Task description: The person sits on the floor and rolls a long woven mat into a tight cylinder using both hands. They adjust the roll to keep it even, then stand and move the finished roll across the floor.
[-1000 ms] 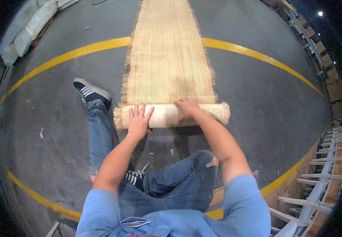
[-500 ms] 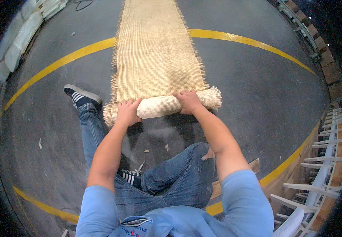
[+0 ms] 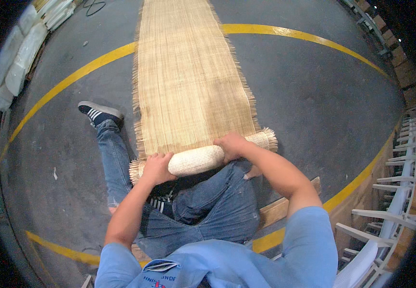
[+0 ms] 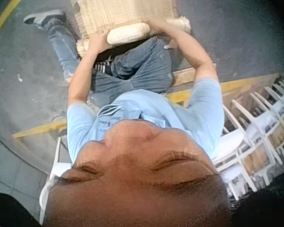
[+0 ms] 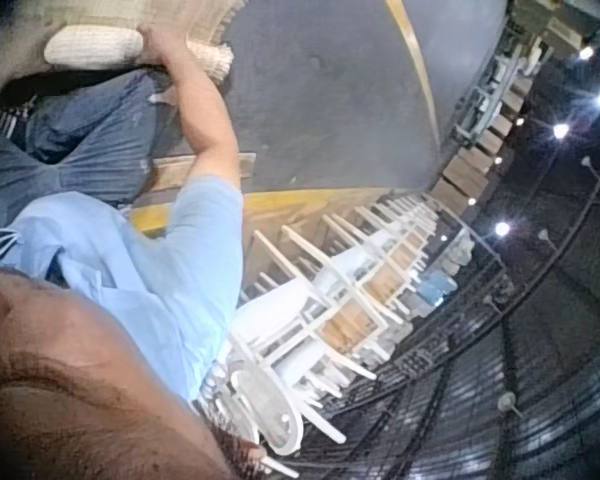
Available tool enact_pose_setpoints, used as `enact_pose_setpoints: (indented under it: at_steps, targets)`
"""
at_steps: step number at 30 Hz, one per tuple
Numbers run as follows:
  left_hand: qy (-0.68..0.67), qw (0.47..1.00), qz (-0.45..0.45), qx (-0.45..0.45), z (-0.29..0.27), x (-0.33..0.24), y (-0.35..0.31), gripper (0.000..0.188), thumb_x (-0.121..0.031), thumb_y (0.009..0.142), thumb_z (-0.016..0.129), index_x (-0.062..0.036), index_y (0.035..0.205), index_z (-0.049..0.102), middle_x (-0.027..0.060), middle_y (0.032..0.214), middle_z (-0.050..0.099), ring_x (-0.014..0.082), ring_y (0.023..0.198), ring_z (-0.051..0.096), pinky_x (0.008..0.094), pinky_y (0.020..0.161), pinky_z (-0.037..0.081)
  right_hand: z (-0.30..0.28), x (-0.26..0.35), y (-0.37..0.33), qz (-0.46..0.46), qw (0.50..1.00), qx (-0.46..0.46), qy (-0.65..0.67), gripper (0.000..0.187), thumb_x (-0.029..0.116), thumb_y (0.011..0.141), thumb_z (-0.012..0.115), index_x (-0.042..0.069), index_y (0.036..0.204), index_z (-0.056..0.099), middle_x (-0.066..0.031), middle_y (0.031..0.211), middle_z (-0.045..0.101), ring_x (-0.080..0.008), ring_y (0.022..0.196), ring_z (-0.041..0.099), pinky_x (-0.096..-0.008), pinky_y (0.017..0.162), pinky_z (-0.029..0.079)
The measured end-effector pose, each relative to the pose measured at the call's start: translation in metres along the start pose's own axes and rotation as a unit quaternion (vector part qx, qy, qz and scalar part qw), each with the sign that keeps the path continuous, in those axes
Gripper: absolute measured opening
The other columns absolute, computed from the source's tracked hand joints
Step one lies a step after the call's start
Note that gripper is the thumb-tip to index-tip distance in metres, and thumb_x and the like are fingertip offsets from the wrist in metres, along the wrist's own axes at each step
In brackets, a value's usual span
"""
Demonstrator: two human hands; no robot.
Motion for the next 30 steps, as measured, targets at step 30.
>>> enact_pose_setpoints:
  at_steps: [30]
  targets:
    - [0.034, 0.959, 0.013, -0.281, -0.032, 0.028, 0.079, 0.108, -0.049, 0.067, 0.090, -0.0243, 0.157, 0.036, 0.0154, 0.156, 0.041, 0.0410, 0.143, 0.038, 0.0621, 0.118, 0.026, -0.078, -0.033, 0.099, 0.119, 0.993, 0.014, 0.010, 0.133, 0.054, 0.047, 0.098, 0.010, 0.154, 0.035, -0.0176, 0.152, 0.048, -0.0382, 0.143, 0.041, -0.0566, 0.117, 0.031]
Point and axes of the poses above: each hand's wrist, its own y-axis towards the middle knuckle, its own z-axis out of the palm, x = y × z, the point moved 3 cm from there along y, towards the middle knuckle
